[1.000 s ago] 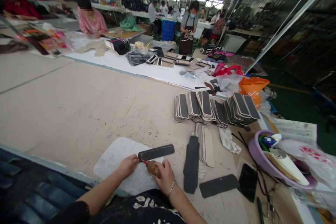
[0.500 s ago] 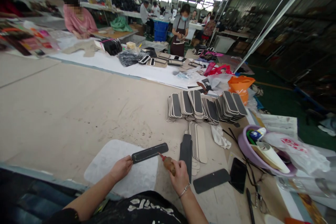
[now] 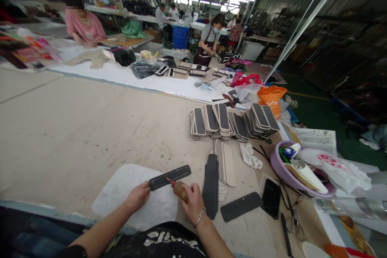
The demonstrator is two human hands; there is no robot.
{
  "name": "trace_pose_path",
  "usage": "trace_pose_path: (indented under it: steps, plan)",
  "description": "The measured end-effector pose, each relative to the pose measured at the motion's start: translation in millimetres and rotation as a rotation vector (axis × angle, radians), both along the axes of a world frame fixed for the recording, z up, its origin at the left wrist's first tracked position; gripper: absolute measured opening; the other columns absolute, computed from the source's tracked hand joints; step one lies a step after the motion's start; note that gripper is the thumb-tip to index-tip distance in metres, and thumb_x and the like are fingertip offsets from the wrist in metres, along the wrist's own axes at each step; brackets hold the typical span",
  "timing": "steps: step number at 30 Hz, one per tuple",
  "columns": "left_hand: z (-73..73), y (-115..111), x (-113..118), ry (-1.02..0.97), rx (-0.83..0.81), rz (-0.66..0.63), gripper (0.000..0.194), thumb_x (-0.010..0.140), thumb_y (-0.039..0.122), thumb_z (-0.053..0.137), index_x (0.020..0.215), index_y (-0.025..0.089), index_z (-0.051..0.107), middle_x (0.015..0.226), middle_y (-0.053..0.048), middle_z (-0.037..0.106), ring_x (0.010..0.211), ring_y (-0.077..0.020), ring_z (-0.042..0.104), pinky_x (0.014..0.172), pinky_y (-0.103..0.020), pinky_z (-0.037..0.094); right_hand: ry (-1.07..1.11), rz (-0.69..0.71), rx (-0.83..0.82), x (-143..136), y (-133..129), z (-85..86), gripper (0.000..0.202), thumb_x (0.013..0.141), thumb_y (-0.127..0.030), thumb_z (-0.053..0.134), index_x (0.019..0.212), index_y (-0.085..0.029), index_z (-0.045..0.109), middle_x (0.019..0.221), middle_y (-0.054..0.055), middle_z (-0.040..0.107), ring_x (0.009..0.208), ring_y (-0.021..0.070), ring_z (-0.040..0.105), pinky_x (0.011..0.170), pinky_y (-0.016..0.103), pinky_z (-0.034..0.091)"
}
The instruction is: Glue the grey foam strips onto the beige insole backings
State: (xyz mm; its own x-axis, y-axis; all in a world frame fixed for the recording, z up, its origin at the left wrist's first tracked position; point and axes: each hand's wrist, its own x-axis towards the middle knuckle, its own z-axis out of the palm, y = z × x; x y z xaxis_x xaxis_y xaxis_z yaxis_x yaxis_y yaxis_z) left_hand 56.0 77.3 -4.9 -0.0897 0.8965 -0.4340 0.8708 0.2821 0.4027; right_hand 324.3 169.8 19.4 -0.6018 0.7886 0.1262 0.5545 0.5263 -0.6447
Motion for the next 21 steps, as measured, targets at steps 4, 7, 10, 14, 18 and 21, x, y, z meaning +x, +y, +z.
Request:
trace_pose_path:
  steps: [4, 7, 10, 14, 18, 21]
  plan:
    - [0.8, 0, 0, -0.009, -0.004, 0.009, 0.021, 0.082, 0.019, 0.043, 0.083, 0.020, 0.064, 0.103, -0.005, 0.061, 0.095, -0.0194, 0.056, 0.086, -0.029, 0.040, 0.003, 0.078, -0.017, -22, -5, -0.5, 0.052, 0.068, -0.010, 0.065, 0.116, -0.026, 0.052, 0.091, 0.003, 0.042, 0.086, 0.0193, 0.048, 0.077, 0.031, 0.048]
    - [-0.7, -1, -1, -0.007, -0.002, 0.004, 0.023, 0.084, 0.020, 0.041, 0.083, 0.020, 0.064, 0.103, -0.006, 0.060, 0.096, -0.0193, 0.056, 0.086, -0.029, 0.040, -0.005, 0.067, -0.014, -18, 1, -3.1, 0.053, 0.066, -0.008, 0.064, 0.115, -0.026, 0.054, 0.091, 0.003, 0.042, 0.086, 0.0194, 0.048, 0.077, 0.031, 0.048]
    - [-4.3, -2, -1, -0.004, 0.005, -0.011, 0.025, 0.084, 0.020, 0.039, 0.083, 0.019, 0.063, 0.103, -0.007, 0.059, 0.096, -0.0193, 0.056, 0.087, -0.028, 0.040, -0.013, 0.000, 0.001, 1, 12, -6.7, 0.052, 0.068, -0.010, 0.063, 0.117, -0.024, 0.053, 0.092, 0.003, 0.041, 0.084, 0.0196, 0.048, 0.077, 0.033, 0.048]
    - [-10.5, -3, -3, 0.011, 0.013, -0.029, 0.026, 0.085, 0.020, 0.037, 0.080, 0.017, 0.062, 0.100, -0.008, 0.058, 0.094, -0.0191, 0.057, 0.086, -0.028, 0.041, -0.022, -0.098, 0.036, 33, 27, -10.8, 0.046, 0.072, -0.013, 0.060, 0.116, -0.024, 0.053, 0.092, 0.004, 0.041, 0.085, 0.0210, 0.048, 0.077, 0.037, 0.049]
    - [-14.2, -4, -4, 0.030, 0.013, -0.043, 0.025, 0.085, 0.019, 0.037, 0.079, 0.018, 0.061, 0.099, -0.007, 0.058, 0.092, -0.0176, 0.057, 0.085, -0.027, 0.041, -0.023, -0.176, 0.065, 53, 37, -11.5, 0.041, 0.075, -0.020, 0.060, 0.115, -0.022, 0.053, 0.091, 0.004, 0.042, 0.084, 0.0219, 0.049, 0.077, 0.039, 0.049]
    - [-14.1, -3, -4, 0.044, 0.011, -0.054, 0.025, 0.086, 0.020, 0.036, 0.079, 0.018, 0.060, 0.098, -0.007, 0.058, 0.090, -0.0176, 0.057, 0.083, -0.027, 0.041, -0.022, -0.216, 0.071, 56, 41, -11.2, 0.040, 0.076, -0.023, 0.060, 0.115, -0.022, 0.053, 0.091, 0.005, 0.042, 0.084, 0.0220, 0.050, 0.078, 0.040, 0.049]
